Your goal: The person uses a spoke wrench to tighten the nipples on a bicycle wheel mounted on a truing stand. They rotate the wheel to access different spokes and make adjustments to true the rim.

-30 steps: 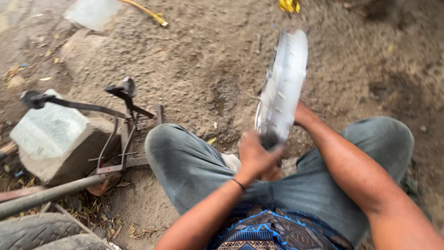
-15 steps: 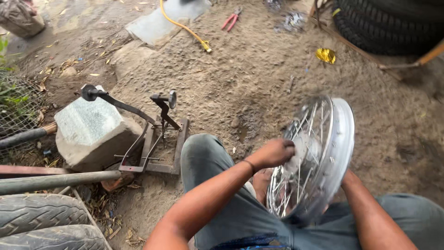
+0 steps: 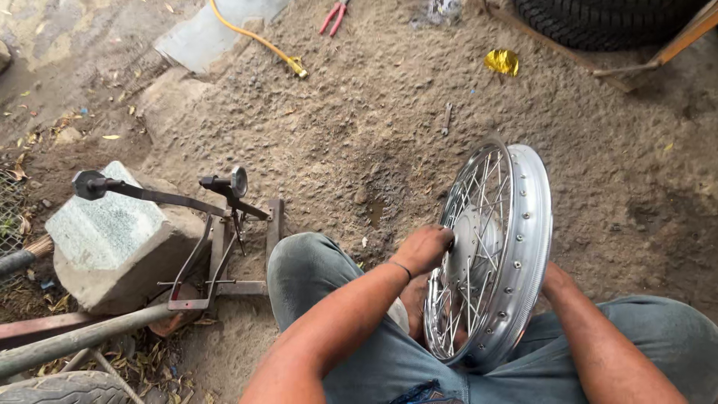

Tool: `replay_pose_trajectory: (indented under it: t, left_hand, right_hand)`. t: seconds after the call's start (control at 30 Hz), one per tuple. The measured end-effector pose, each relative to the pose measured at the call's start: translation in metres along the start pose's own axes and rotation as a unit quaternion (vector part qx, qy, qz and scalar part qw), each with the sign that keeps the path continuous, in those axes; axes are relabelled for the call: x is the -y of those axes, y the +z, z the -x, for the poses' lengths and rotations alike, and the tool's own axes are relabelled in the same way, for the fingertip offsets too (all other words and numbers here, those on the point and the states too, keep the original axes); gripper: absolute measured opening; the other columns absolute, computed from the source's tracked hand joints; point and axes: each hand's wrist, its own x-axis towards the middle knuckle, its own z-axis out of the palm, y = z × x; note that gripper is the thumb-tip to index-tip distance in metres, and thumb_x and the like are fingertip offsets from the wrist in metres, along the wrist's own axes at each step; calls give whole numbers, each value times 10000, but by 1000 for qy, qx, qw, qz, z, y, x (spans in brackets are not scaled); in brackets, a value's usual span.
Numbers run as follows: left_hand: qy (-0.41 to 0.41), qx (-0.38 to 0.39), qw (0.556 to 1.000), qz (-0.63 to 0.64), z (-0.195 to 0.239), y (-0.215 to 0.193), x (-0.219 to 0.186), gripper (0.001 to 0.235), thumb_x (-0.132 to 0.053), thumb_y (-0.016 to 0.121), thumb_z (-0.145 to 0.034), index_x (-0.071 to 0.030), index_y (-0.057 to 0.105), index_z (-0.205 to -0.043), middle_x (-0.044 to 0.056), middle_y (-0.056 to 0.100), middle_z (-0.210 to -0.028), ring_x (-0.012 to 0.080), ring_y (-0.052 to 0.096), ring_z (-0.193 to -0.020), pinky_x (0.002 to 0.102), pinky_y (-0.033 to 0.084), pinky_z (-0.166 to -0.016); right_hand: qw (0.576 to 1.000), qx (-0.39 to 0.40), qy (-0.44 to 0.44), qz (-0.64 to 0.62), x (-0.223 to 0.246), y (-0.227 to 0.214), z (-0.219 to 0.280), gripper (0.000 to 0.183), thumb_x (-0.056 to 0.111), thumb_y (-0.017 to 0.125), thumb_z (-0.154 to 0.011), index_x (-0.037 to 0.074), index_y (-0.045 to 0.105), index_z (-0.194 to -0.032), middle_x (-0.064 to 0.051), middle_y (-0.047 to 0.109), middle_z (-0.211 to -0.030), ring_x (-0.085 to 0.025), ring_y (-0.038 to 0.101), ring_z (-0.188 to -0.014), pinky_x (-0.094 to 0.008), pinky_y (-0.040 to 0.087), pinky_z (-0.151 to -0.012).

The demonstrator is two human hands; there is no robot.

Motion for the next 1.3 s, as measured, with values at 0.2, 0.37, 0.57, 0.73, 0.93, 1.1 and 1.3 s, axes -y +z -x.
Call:
replay_pose_trajectory:
  t: [0.2,0.37,0.57,0.73,0.93,1.1,1.3]
  left_hand:
    - [-31,57,997,34,-14,3,15,147,-79,585,-863,-110,707,-941,150,716,-1008,393,668,-994,487,525,-855]
    - [28,38,998,39,-14,12,18,192,-72,587,-787,-117,711,-926,146,730,-996,388,685,-988,479,538,-840]
    - [-16,56,998,37,-16,11,19,190,-88,600,-800,-132,705,-953,168,729,-935,404,696,-897,505,546,-754]
    - [13,34,999,8,-12,2,15,160,-74,588,-829,-67,634,-981,221,704,-938,464,657,-886,557,514,-756]
    - [5,50,999,2,-15,-10,10,96,-111,591,-885,-49,606,-957,228,692,-920,465,644,-912,550,504,-794]
    - [24,35,999,20,-14,-11,1,92,-102,575,-912,-49,605,-982,233,697,-930,466,642,-904,553,501,-785]
    - [15,32,999,33,-7,-14,-2,121,-124,583,-917,-63,646,-999,226,700,-906,468,646,-871,567,494,-752]
  right_hand:
    - [1000,-13,-18,-3,16,0,-22,468,283,747,-860,15,734,-1243,-155,761,-1164,-243,707,-1015,-408,580,-873]
    - [999,-32,-29,-20,42,-2,-13,480,305,743,-864,14,733,-1246,-160,761,-1164,-249,707,-1018,-415,583,-876]
    - [996,-66,-11,-57,74,-5,14,497,331,739,-868,13,730,-1249,-166,760,-1165,-256,708,-1021,-423,586,-879]
    - [991,-111,-14,-69,83,-4,24,511,352,735,-871,12,729,-1251,-171,760,-1165,-262,708,-1024,-431,589,-881]
    - [991,-120,-44,-37,93,-15,20,522,387,739,-852,37,733,-1238,-157,767,-1161,-262,727,-1047,-430,586,-919]
    - [994,-107,13,-11,90,-15,30,520,401,750,-818,72,733,-1220,-136,762,-1146,-287,731,-1093,-453,559,-979]
    - [981,-24,27,193,108,-5,24,470,414,767,-840,108,774,-1196,-156,765,-1155,-346,685,-1112,-527,317,-1159]
